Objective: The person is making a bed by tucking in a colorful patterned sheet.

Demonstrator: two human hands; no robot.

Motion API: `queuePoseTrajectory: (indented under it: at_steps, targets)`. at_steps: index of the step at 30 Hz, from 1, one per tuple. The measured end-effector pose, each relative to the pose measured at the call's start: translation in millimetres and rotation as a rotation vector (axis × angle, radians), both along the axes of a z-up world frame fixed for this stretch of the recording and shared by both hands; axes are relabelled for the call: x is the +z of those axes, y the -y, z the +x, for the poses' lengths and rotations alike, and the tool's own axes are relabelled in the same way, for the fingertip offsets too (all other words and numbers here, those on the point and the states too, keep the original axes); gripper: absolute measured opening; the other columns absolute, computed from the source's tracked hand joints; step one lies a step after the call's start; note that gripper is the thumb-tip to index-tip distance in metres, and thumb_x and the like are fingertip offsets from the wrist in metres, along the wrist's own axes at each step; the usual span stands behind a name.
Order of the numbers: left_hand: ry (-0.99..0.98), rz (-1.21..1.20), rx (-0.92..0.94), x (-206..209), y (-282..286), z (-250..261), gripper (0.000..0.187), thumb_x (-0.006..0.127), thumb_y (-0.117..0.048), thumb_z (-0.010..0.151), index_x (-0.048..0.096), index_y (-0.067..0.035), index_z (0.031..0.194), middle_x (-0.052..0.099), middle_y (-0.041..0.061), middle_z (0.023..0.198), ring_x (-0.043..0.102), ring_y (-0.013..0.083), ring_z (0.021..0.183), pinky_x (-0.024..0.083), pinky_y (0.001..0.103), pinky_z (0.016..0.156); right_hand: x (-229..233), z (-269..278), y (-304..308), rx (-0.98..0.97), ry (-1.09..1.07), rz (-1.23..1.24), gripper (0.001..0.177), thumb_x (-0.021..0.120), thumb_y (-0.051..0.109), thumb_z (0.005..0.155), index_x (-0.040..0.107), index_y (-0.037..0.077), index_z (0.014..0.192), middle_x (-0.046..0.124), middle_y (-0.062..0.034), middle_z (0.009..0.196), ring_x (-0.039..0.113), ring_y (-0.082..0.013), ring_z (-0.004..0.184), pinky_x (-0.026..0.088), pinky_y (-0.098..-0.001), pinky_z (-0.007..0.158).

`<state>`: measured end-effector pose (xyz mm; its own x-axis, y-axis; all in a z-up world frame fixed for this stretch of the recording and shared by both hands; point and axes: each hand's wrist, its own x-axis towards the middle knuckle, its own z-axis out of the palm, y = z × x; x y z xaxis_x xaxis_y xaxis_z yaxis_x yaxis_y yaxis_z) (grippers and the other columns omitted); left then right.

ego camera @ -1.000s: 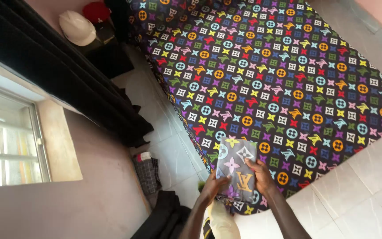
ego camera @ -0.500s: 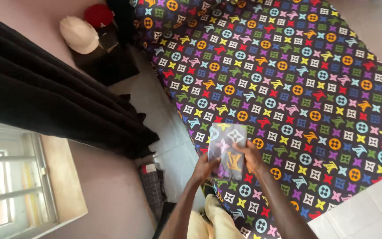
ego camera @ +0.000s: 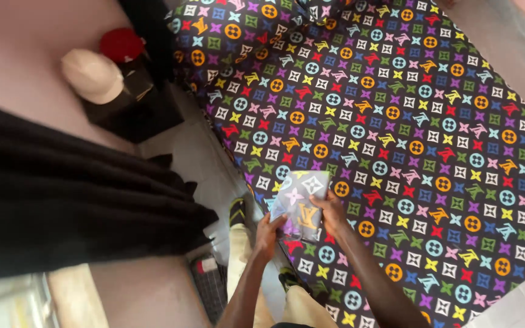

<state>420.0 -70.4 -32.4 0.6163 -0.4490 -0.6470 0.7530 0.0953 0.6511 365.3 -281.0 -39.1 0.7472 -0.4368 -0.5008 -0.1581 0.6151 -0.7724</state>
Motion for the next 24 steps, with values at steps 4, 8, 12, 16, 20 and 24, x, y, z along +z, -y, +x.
queuePoseTrajectory:
  at_steps: [4, 8, 12, 16, 20, 24]
  targets:
    - [0.019, 0.059, -0.036, -55.3, -7.7, 65.7, 0.028, 0.077, -0.022, 0.088, 0.069, -0.009, 0.112, 0.062, -0.002, 0.076, 0.054, 0.0084, 0.06, 0.047, 0.027, 0.053, -25.1, 65.7, -7.9, -0.013, -0.029, 0.071, 0.043, 0.072, 0.004, 0.086, 0.061, 0.001, 0.127, 0.07, -0.01, 0.114, 0.071, -0.0219, 0.1, 0.058, -0.0387, 0.089]
    - [0.052, 0.085, -0.132, -62.0, -12.0, 168.8, 0.034, 0.075, -0.025, 0.09, 0.07, -0.008, 0.118, 0.07, -0.002, 0.089, 0.061, 0.0067, 0.071, 0.049, 0.024, 0.062, -45.8, 142.4, -20.2, -0.053, -0.123, 0.095, 0.047, 0.074, 0.004, 0.085, 0.059, -0.002, 0.129, 0.07, -0.0128, 0.117, 0.07, -0.0248, 0.105, 0.057, -0.0409, 0.093]
    - [0.053, 0.151, -0.161, -85.5, -12.1, 271.7, 0.039, 0.073, -0.026, 0.09, 0.065, -0.008, 0.124, 0.071, 0.001, 0.095, 0.065, 0.0106, 0.077, 0.052, 0.029, 0.066, -63.2, 232.8, -24.2, -0.027, -0.114, 0.069, 0.055, 0.076, 0.001, 0.08, 0.055, 0.001, 0.131, 0.071, -0.0116, 0.118, 0.07, -0.0254, 0.108, 0.057, -0.0415, 0.097]
    - [0.252, 0.183, -0.233, -108.7, 1.6, 381.1, 0.042, 0.073, -0.021, 0.091, 0.065, -0.004, 0.128, 0.073, 0.003, 0.1, 0.067, 0.0113, 0.085, 0.055, 0.027, 0.074, -76.1, 324.6, -12.4, -0.06, -0.048, 0.034, 0.058, 0.076, 0.002, 0.078, 0.054, 0.003, 0.132, 0.07, -0.0093, 0.118, 0.07, -0.0223, 0.108, 0.057, -0.0395, 0.096]
    - [0.494, 0.046, -0.27, -111.4, 25.5, 477.3, 0.046, 0.07, -0.019, 0.095, 0.061, -0.002, 0.136, 0.071, 0.007, 0.111, 0.065, 0.0134, 0.094, 0.054, 0.03, 0.082, -103.4, 399.9, 7.0, -0.116, -0.042, -0.141, 0.053, 0.078, 0.003, 0.083, 0.058, 0.0, 0.132, 0.068, -0.0083, 0.117, 0.067, -0.018, 0.105, 0.056, -0.0338, 0.095]
    - [0.626, -0.011, -0.296, -96.7, 52.4, 552.1, 0.05, 0.068, -0.017, 0.096, 0.058, 0.0, 0.142, 0.071, 0.008, 0.123, 0.067, 0.013, 0.11, 0.054, 0.029, 0.097, -105.5, 465.9, 22.9, -0.185, 0.067, -0.225, 0.051, 0.078, 0.002, 0.086, 0.057, -0.001, 0.132, 0.067, -0.0053, 0.116, 0.065, -0.0143, 0.105, 0.055, -0.0308, 0.096]
